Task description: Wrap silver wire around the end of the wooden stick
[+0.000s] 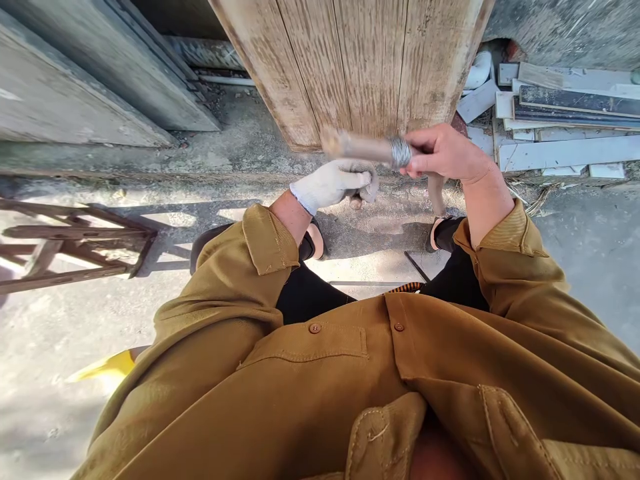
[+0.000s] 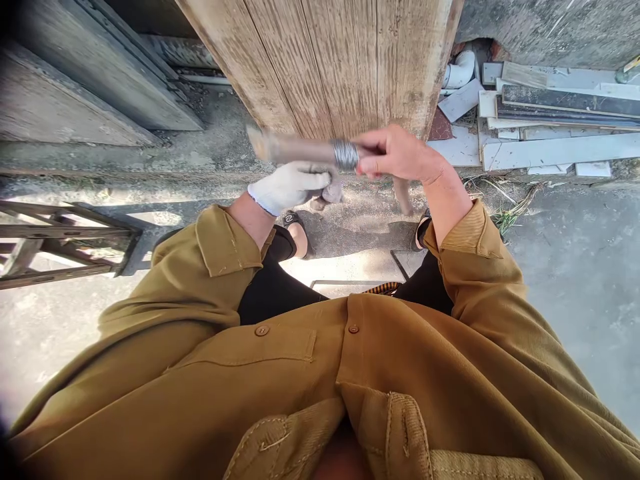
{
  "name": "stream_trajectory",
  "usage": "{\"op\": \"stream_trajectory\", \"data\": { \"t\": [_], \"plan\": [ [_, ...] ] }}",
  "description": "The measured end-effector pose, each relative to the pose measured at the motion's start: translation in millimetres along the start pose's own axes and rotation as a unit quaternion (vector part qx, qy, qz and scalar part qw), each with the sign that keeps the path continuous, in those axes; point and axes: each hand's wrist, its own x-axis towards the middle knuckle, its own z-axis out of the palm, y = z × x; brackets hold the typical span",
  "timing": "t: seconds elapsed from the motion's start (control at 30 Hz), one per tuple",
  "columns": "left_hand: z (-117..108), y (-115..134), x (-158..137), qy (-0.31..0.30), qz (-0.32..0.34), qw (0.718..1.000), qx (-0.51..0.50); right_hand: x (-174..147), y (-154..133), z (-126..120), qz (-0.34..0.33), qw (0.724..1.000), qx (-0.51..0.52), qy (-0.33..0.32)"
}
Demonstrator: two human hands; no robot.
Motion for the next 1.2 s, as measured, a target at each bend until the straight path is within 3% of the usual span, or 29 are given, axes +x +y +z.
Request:
{"op": "stream_trajectory", "data": {
  "t": [0.07,0.13,0.3,0.43,0.53,0.63,0.7,0.77,0.9,0.97,1.03,1.1,1.2],
  "plan": [
    [2.8,-0.5,1.6,-0.029,0.011,0.999,-0.019,4.1,-1.2,3.7,-0.001,0.992,0.020,0.121],
    [4.1,0.4,2.9,-0.062,0.027,0.997,-0.022,7.5,-0.5,7.1,0.007,0.984,0.037,0.171],
    [6.0,1.7,4.2,-0.096,0.030,0.994,0.039,11.9,9.1,8.3,0.093,0.975,0.001,0.204],
    [7.6,1.1,4.8,-0.098,0.027,0.993,0.064,12.7,14.6,6.2,0.146,0.945,-0.195,0.219],
    [7.7,2.3,5.4,-0.117,0.029,0.984,0.131,12.6,14.3,8.0,0.185,0.899,-0.345,0.197],
    [7.7,3.3,5.2,-0.117,0.023,0.975,0.187,12.8,12.1,12.6,0.216,0.867,-0.428,0.133],
    [8.3,2.9,4.7,-0.114,0.013,0.979,0.166,12.9,9.4,15.5,0.233,0.854,-0.460,0.063],
    [10.4,1.1,4.7,-0.106,-0.008,0.986,0.127,12.9,5.3,16.7,0.256,0.849,-0.460,-0.047],
    [21.4,-6.3,7.8,-0.088,-0.095,0.988,0.080,12.6,-2.7,11.3,0.224,0.869,-0.338,-0.285],
    [28.1,-8.9,9.7,-0.058,-0.124,0.990,0.029,12.0,-2.3,6.1,0.172,0.896,-0.256,-0.319],
    [32.8,-7.9,11.2,-0.004,-0.129,0.991,-0.042,11.4,2.2,2.7,0.139,0.933,-0.171,-0.283],
    [34.3,-3.0,13.0,0.036,-0.130,0.985,-0.106,11.3,9.3,4.1,0.117,0.969,-0.078,-0.204],
    [31.8,5.5,19.5,0.050,-0.094,0.980,-0.170,13.9,18.9,17.1,0.073,0.991,0.079,-0.075]
  ]
}}
